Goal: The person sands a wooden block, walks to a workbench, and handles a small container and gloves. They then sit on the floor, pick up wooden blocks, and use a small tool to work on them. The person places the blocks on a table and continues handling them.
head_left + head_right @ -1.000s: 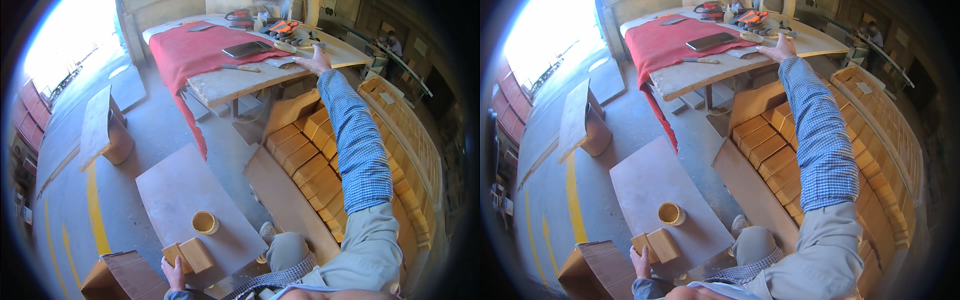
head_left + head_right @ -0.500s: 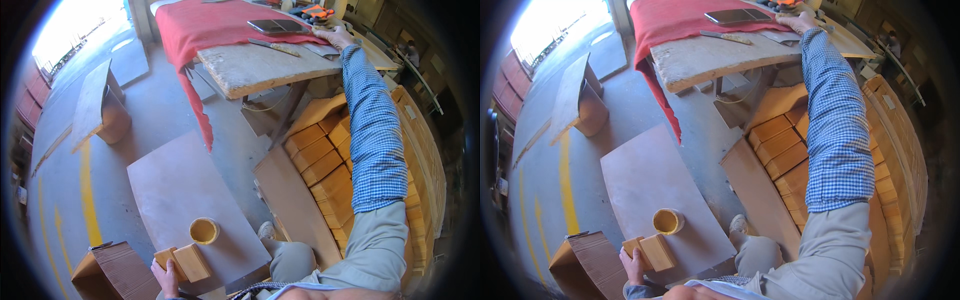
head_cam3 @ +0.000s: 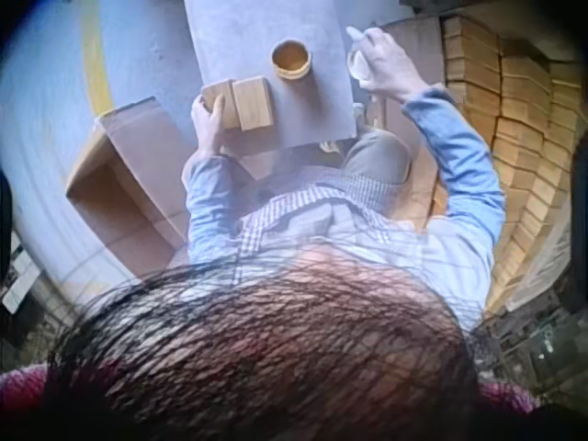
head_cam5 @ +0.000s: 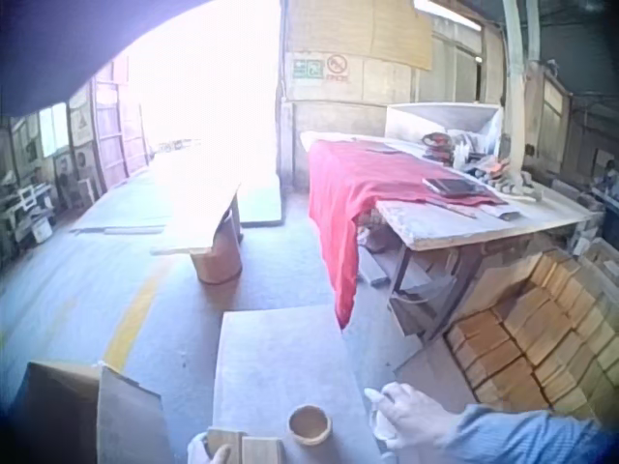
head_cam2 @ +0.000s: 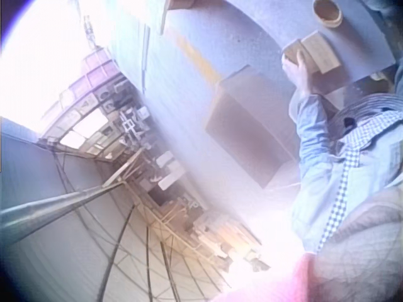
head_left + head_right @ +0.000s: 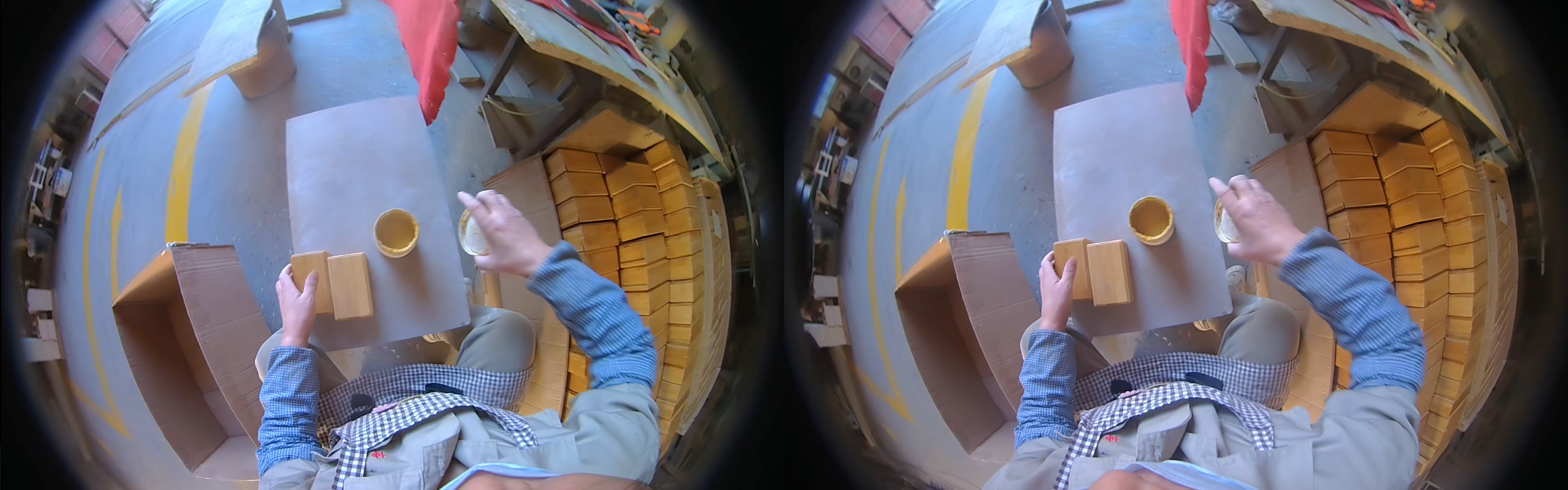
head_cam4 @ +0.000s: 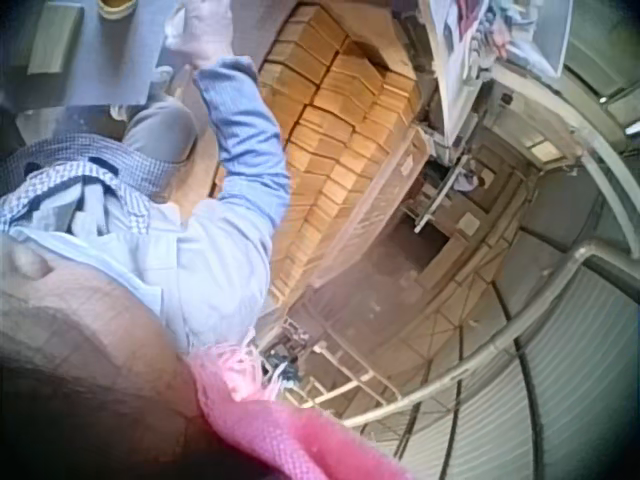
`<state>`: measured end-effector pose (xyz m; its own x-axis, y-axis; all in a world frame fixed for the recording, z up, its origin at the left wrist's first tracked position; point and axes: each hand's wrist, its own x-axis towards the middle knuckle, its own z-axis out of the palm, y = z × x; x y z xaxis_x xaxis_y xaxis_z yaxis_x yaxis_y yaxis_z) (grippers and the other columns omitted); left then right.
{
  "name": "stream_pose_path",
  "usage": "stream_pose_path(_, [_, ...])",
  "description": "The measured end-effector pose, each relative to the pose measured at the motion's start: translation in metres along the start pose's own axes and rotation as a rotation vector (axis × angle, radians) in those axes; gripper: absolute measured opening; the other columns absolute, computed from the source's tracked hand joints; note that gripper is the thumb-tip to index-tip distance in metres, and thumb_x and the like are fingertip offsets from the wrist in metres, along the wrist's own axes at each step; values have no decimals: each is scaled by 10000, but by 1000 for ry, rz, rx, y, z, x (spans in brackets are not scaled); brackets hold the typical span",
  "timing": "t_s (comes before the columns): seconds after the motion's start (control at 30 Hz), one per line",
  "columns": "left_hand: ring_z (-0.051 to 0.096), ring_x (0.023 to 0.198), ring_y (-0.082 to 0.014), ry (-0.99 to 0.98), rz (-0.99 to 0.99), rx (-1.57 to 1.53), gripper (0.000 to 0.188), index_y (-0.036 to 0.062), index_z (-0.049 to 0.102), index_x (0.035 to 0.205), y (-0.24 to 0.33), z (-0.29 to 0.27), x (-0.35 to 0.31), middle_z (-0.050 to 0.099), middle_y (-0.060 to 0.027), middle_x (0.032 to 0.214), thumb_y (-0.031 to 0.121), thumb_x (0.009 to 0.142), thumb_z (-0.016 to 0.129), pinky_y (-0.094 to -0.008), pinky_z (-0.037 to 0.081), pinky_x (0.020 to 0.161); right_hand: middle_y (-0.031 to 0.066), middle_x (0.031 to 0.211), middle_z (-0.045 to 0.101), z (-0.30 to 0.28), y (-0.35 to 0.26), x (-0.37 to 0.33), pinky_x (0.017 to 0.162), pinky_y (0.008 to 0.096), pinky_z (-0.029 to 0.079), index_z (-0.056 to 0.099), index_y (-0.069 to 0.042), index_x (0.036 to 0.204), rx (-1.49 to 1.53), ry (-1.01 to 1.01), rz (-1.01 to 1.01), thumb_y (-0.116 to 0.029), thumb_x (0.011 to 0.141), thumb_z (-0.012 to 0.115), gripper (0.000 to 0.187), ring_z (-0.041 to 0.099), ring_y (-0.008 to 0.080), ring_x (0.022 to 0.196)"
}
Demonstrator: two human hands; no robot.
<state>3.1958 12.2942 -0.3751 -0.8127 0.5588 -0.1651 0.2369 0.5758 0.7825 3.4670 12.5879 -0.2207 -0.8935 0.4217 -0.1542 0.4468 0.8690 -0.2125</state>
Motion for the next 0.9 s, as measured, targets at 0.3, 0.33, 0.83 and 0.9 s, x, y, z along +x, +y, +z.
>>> stream_pose_path(0.3, [493,1302,-378,-60,-26,-121,699,-34,460,1450,-8,-18,-6,526,-243,1369,408,974,720,-454,416,1107,185,1320,484,38,-54,79,1106,430,477,383,-35,1546,119,-77,-184,-167,699,818,961,520,388,1240])
stream_pose_path(0.33, [490,1303,-384,-61,-16,-123,701,-38,459,1450,-15,-29,-11,522,-245,1375,404,972,721,-457,415,1107,184,1325,477,38,-70,81,1105,429,479,382,-38,1545,148,-67,-212,-168,699,818,961,519,389,1244])
stream_pose_path(0.83, [575,1303,-412,-289,454,-196,1170,39,95,1619,86,75,0,517,-207,1497,169,780,901,-449,492,1082,192,1439,478,59,-67,89,1097,437,502,451,-87,1541,-7,-59,-256,-333,796,842,876,548,385,1295])
stream_pose_path(0.9, [616,1249,-402,-251,423,-210,1173,38,94,1616,84,92,6,563,-194,1450,162,776,902,-447,525,1035,200,1446,456,69,-59,87,1122,442,478,425,-96,1565,35,-51,-278,-426,822,829,908,529,388,1310])
